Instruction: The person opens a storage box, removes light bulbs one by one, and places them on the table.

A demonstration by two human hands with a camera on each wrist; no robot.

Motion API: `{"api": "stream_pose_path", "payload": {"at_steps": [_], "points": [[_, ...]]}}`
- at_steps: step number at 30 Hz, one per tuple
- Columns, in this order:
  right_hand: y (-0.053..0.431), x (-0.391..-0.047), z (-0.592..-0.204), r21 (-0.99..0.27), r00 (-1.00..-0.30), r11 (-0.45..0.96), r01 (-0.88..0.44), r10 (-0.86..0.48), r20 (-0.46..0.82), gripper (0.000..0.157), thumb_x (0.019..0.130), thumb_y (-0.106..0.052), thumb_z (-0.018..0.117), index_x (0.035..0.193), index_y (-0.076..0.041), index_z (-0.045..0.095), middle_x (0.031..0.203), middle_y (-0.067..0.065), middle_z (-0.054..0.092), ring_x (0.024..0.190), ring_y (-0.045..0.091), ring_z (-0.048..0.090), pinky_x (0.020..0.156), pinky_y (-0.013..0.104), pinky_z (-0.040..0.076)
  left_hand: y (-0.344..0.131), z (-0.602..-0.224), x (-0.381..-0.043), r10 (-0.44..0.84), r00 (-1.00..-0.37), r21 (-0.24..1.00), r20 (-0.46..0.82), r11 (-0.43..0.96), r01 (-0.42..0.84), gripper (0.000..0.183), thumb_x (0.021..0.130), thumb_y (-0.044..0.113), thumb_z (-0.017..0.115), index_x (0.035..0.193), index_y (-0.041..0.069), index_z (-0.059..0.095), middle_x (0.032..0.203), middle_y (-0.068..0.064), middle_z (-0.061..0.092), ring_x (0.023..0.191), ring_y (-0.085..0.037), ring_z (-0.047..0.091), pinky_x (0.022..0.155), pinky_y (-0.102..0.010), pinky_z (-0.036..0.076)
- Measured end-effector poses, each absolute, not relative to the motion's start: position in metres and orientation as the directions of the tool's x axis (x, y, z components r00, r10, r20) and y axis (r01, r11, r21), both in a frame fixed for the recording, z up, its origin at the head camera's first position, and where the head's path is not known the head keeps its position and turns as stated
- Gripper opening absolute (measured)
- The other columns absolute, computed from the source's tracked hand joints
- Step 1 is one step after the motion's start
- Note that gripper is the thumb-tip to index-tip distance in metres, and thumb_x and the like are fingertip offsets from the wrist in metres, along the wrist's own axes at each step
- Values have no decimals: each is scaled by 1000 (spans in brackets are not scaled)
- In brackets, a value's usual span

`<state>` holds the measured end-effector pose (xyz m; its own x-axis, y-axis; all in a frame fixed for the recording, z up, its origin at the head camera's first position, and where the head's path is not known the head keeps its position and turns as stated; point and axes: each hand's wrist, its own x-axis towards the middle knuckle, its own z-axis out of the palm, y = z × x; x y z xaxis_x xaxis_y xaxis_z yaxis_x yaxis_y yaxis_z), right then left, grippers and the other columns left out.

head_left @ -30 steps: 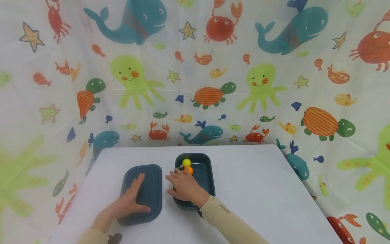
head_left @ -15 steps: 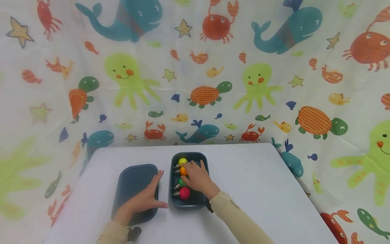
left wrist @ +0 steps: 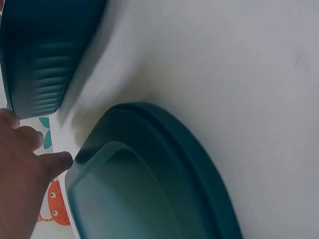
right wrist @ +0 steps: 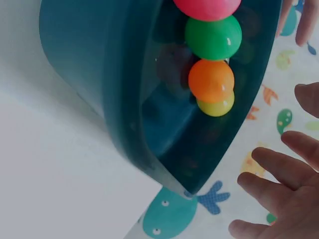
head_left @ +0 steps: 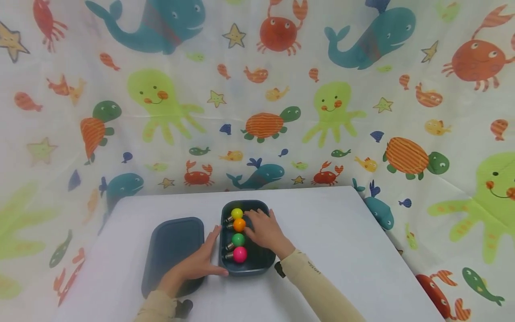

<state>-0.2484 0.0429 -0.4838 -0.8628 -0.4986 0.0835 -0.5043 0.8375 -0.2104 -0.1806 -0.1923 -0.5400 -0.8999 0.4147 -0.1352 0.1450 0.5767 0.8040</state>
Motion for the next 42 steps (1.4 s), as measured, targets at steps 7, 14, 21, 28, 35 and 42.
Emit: {"api": "stream_pose_path", "payload": {"at_steps": [7,14,21,28,35,42], "points": [[46,-252,-479,-225,-879,851,-474,-472,63,52,95,-37,62,141,-13,51,142,10,53,132,34,47,110,65,24,-190,-541,-185,416,-899,814,-137,564,137,124,74,40,85,157,12,-3,163,-16,-3,148,-40,5,113,-63,16],[49,-253,-474,-247,-881,848,-470,-467,73,51,96,-36,61,141,-12,51,142,11,53,132,34,47,111,65,23,-188,-542,-189,418,-897,822,-144,555,126,122,76,39,83,157,11,-4,163,-17,-3,147,-41,6,113,-62,17],[47,-254,-477,-262,-883,846,-465,-464,71,52,96,-34,62,142,-13,50,143,11,52,133,33,46,112,64,22,-189,-545,-189,425,-886,837,-183,540,86,125,75,40,84,157,13,-6,163,-18,2,146,-42,12,111,-64,21],[44,-256,-478,-309,-888,837,-451,-456,59,51,96,-33,61,141,-12,51,142,10,53,132,32,48,112,63,24,-189,-546,-187,399,-893,845,-206,533,43,125,74,41,84,157,13,-4,161,-21,9,143,-44,21,109,-65,26],[41,-268,-486,-376,-907,829,-414,-411,92,48,94,-30,65,137,-10,55,136,9,59,122,28,56,109,52,37,-187,-548,-187,376,-901,843,-217,538,22,124,74,42,84,157,16,-5,161,-21,10,142,-43,24,109,-63,27],[43,-283,-498,-590,-943,749,-303,-323,75,44,91,-20,70,131,-7,60,129,11,62,114,29,60,100,44,48,-185,-550,-189,428,-881,904,-203,428,0,122,77,33,83,156,15,-8,162,-20,6,144,-38,22,112,-53,28]]}}
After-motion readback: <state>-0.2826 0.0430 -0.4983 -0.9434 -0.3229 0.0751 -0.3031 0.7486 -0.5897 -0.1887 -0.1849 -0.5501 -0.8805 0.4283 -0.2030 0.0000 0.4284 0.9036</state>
